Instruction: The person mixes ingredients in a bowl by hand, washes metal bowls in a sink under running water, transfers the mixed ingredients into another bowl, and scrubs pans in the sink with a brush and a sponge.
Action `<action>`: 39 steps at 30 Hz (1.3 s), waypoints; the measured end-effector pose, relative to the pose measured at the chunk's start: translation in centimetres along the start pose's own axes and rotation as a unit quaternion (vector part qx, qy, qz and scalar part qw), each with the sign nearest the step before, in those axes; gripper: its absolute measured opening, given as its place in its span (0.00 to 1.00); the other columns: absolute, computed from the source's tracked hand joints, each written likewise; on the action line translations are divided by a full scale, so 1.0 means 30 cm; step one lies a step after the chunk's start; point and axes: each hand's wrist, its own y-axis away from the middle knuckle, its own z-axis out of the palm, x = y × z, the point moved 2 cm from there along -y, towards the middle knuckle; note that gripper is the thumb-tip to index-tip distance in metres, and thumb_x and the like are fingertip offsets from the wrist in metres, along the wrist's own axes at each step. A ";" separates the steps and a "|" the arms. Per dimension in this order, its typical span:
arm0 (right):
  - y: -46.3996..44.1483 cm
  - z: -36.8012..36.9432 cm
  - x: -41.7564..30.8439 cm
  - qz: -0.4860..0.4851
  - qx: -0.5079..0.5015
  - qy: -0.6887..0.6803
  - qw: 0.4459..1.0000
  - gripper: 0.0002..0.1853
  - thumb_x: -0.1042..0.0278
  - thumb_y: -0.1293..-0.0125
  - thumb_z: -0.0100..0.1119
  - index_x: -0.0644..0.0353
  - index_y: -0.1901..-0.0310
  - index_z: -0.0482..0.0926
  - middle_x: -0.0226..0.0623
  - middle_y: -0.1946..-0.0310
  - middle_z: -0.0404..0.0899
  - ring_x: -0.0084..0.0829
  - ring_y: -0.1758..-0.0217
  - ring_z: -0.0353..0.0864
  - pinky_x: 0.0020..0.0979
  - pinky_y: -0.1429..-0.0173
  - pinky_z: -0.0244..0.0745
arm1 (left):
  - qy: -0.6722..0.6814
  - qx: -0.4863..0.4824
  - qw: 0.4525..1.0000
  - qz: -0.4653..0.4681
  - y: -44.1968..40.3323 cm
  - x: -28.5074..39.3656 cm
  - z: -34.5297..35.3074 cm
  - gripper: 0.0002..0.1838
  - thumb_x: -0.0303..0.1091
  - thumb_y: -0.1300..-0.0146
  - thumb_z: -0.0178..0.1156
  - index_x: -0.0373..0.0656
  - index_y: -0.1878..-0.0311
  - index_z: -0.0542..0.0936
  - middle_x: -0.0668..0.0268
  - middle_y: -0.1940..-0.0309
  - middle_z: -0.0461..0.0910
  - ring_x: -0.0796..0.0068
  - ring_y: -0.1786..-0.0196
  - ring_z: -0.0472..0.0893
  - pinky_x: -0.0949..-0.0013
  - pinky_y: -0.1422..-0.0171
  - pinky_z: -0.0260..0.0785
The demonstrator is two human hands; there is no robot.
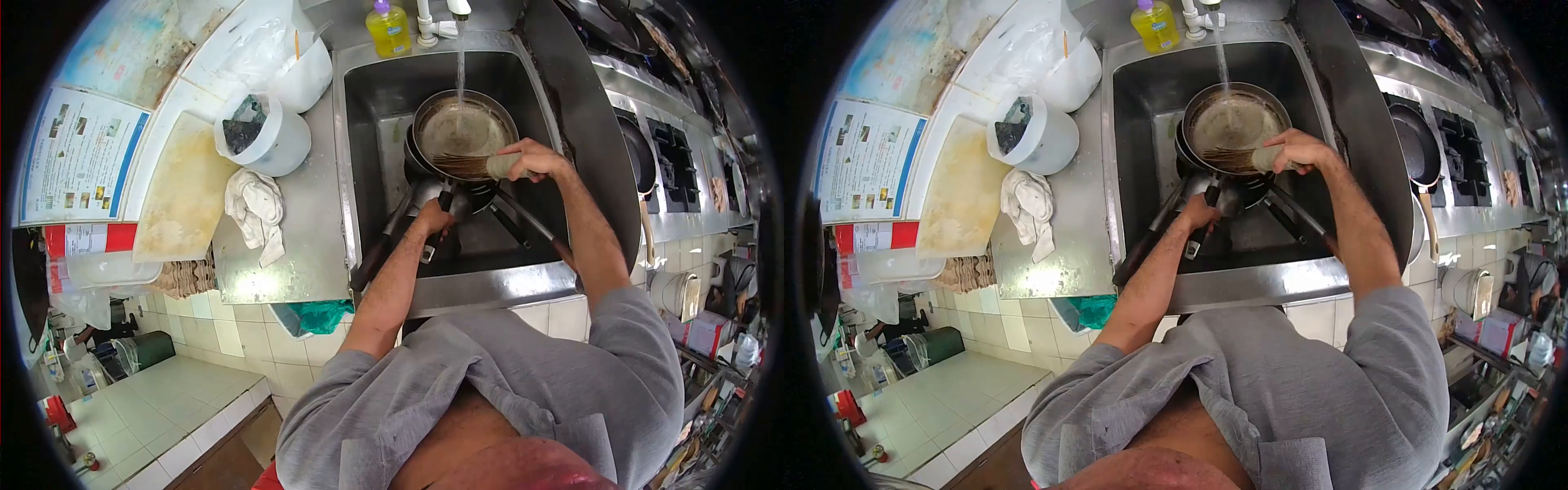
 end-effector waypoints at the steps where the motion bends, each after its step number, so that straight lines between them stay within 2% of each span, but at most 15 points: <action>1: -0.070 0.033 0.017 -0.002 0.000 0.001 1.000 0.34 0.72 0.61 0.62 0.54 0.44 0.74 0.38 0.70 0.78 0.26 0.83 0.73 0.26 0.82 0.68 | -0.005 -0.001 1.000 -0.005 0.004 0.001 0.013 0.09 0.23 0.55 0.59 0.32 0.70 0.70 0.59 0.84 0.74 0.69 0.86 0.74 0.65 0.86 0.67; 4: -0.340 0.207 0.028 -0.031 0.238 -0.272 0.932 0.38 0.71 0.59 0.64 0.56 0.39 0.68 0.41 0.70 0.78 0.28 0.86 0.71 0.30 0.84 0.66 | -0.016 0.003 1.000 -0.015 0.006 0.022 0.025 0.11 0.23 0.54 0.59 0.32 0.67 0.69 0.59 0.83 0.74 0.70 0.85 0.75 0.65 0.85 0.67; 6: -0.449 0.334 -0.033 0.027 0.312 -0.306 0.899 0.39 0.70 0.58 0.64 0.56 0.38 0.66 0.41 0.70 0.77 0.31 0.84 0.73 0.31 0.83 0.68 | -0.033 0.044 0.999 -0.001 -0.009 0.029 0.025 0.15 0.25 0.53 0.59 0.32 0.62 0.68 0.58 0.82 0.75 0.69 0.85 0.76 0.65 0.84 0.68; 9: -0.549 0.395 -0.060 0.073 0.493 -0.411 0.763 0.37 0.70 0.56 0.64 0.54 0.38 0.66 0.43 0.72 0.77 0.35 0.79 0.75 0.33 0.81 0.70 | -0.067 0.069 0.995 0.009 -0.003 0.027 0.040 0.18 0.27 0.51 0.59 0.31 0.58 0.66 0.58 0.81 0.76 0.69 0.84 0.76 0.65 0.84 0.69; 10: -0.556 0.391 -0.086 0.066 0.428 -0.331 0.838 0.36 0.70 0.56 0.64 0.53 0.39 0.68 0.44 0.70 0.78 0.35 0.76 0.77 0.33 0.80 0.71 | -0.069 0.065 0.995 0.009 -0.004 0.022 0.047 0.18 0.27 0.51 0.59 0.31 0.58 0.66 0.58 0.81 0.76 0.69 0.84 0.76 0.65 0.84 0.69; 12: -0.500 0.368 -0.081 0.062 0.361 -0.246 0.897 0.35 0.69 0.55 0.64 0.51 0.40 0.69 0.44 0.69 0.79 0.36 0.73 0.79 0.33 0.79 0.72 | -0.029 0.066 0.997 0.015 -0.016 0.011 0.055 0.20 0.28 0.51 0.60 0.30 0.57 0.66 0.56 0.79 0.76 0.68 0.83 0.77 0.64 0.83 0.70; 13: -0.394 0.344 -0.081 -0.046 0.321 -0.040 0.945 0.33 0.68 0.56 0.65 0.51 0.43 0.71 0.44 0.66 0.80 0.36 0.69 0.80 0.34 0.74 0.75 | -0.028 0.063 0.997 0.022 -0.032 0.014 0.057 0.20 0.28 0.51 0.60 0.30 0.57 0.66 0.56 0.79 0.76 0.68 0.83 0.77 0.64 0.83 0.70; 14: -0.276 0.327 -0.085 -0.148 0.258 0.168 0.940 0.31 0.67 0.57 0.65 0.51 0.45 0.74 0.43 0.64 0.81 0.36 0.65 0.82 0.35 0.68 0.77 | -0.045 0.079 0.996 0.024 -0.036 0.004 0.059 0.21 0.29 0.51 0.61 0.30 0.57 0.66 0.55 0.78 0.77 0.66 0.83 0.78 0.63 0.81 0.71; 18: -0.032 0.070 -0.038 0.122 0.126 0.154 0.972 0.22 0.60 0.51 0.61 0.52 0.51 0.78 0.41 0.55 0.79 0.40 0.50 0.78 0.38 0.46 0.73 | -0.096 0.101 0.990 0.013 -0.016 -0.001 0.053 0.23 0.31 0.51 0.62 0.29 0.56 0.67 0.48 0.71 0.79 0.60 0.78 0.81 0.61 0.74 0.74; 22: -0.228 0.140 -0.140 0.051 0.226 0.289 0.929 0.18 0.64 0.50 0.55 0.57 0.56 0.79 0.47 0.56 0.78 0.43 0.51 0.78 0.40 0.47 0.73 | -0.147 0.102 0.984 0.011 -0.022 0.011 0.058 0.23 0.32 0.51 0.63 0.29 0.55 0.67 0.46 0.67 0.79 0.57 0.73 0.82 0.60 0.68 0.75; 26: -0.142 0.207 -0.206 -0.061 0.194 0.349 0.915 0.17 0.62 0.54 0.57 0.56 0.60 0.81 0.48 0.63 0.80 0.44 0.56 0.80 0.39 0.50 0.75 | -0.173 0.138 0.975 0.026 -0.080 -0.063 0.036 0.23 0.31 0.50 0.62 0.30 0.54 0.67 0.44 0.66 0.78 0.53 0.70 0.82 0.57 0.64 0.75; 28: 0.021 0.109 -0.261 0.034 0.057 0.271 0.960 0.10 0.63 0.58 0.59 0.58 0.75 0.83 0.49 0.74 0.80 0.41 0.64 0.81 0.41 0.59 0.73 | -0.137 0.125 0.982 -0.026 0.002 0.015 0.018 0.23 0.31 0.50 0.62 0.30 0.54 0.67 0.44 0.66 0.78 0.52 0.68 0.82 0.57 0.64 0.76; 31: -0.087 0.052 -0.206 0.066 0.021 0.248 0.966 0.12 0.63 0.58 0.59 0.57 0.70 0.83 0.47 0.70 0.81 0.40 0.64 0.82 0.41 0.57 0.75 | -0.143 0.125 0.981 -0.025 -0.003 0.002 0.028 0.22 0.31 0.50 0.61 0.30 0.54 0.67 0.44 0.66 0.78 0.52 0.67 0.82 0.56 0.64 0.75; 33: -0.266 0.054 -0.162 0.024 0.178 0.272 0.945 0.15 0.63 0.57 0.59 0.58 0.66 0.83 0.47 0.66 0.81 0.41 0.62 0.82 0.39 0.55 0.76 | -0.152 0.126 0.980 -0.017 -0.025 -0.004 0.031 0.22 0.31 0.49 0.61 0.30 0.54 0.67 0.44 0.66 0.78 0.52 0.66 0.82 0.56 0.64 0.75; 39: -0.228 0.008 -0.208 0.028 0.201 0.388 0.899 0.21 0.65 0.57 0.63 0.62 0.58 0.81 0.46 0.58 0.80 0.43 0.55 0.81 0.39 0.54 0.76 | -0.191 0.143 0.971 -0.004 -0.023 0.016 0.003 0.22 0.31 0.50 0.61 0.31 0.53 0.68 0.43 0.64 0.78 0.48 0.59 0.80 0.53 0.56 0.73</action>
